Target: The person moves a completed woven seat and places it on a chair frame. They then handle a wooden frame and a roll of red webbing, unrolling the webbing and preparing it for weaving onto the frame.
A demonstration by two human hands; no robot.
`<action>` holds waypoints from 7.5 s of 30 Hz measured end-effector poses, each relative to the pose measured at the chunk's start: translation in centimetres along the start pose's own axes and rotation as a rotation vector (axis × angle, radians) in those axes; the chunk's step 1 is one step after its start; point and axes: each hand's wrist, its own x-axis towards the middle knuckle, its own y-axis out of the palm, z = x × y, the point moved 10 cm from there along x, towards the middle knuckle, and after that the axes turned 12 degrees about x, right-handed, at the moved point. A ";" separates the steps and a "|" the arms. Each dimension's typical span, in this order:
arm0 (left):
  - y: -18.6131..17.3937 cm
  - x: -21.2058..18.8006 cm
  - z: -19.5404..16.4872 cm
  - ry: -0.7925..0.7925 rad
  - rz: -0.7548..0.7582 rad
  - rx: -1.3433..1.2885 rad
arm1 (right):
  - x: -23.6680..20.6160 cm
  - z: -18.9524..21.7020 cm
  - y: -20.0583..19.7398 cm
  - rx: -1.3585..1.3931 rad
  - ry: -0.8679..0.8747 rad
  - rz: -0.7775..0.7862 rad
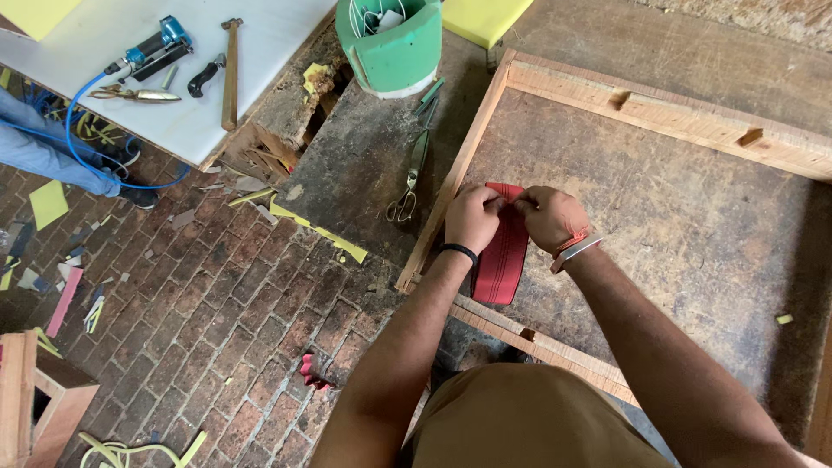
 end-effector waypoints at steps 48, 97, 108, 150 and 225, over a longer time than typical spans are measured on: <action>-15.9 -11.7 10.4 -0.410 0.096 0.624 | -1.6 -1.1 3.2 0.199 -0.093 0.048; 20.7 -9.1 -9.0 0.334 0.815 0.492 | -4.3 -31.2 -2.5 1.818 0.324 -0.652; 12.0 -4.2 -9.1 0.388 0.698 0.396 | -1.8 -33.2 -9.2 1.998 0.405 -0.616; 24.2 -8.2 -3.7 0.295 0.823 1.010 | -5.2 -32.4 -21.4 -0.550 0.467 0.069; 26.0 -22.9 -21.0 0.640 0.913 0.252 | -16.2 -32.9 -21.7 -0.624 0.754 0.151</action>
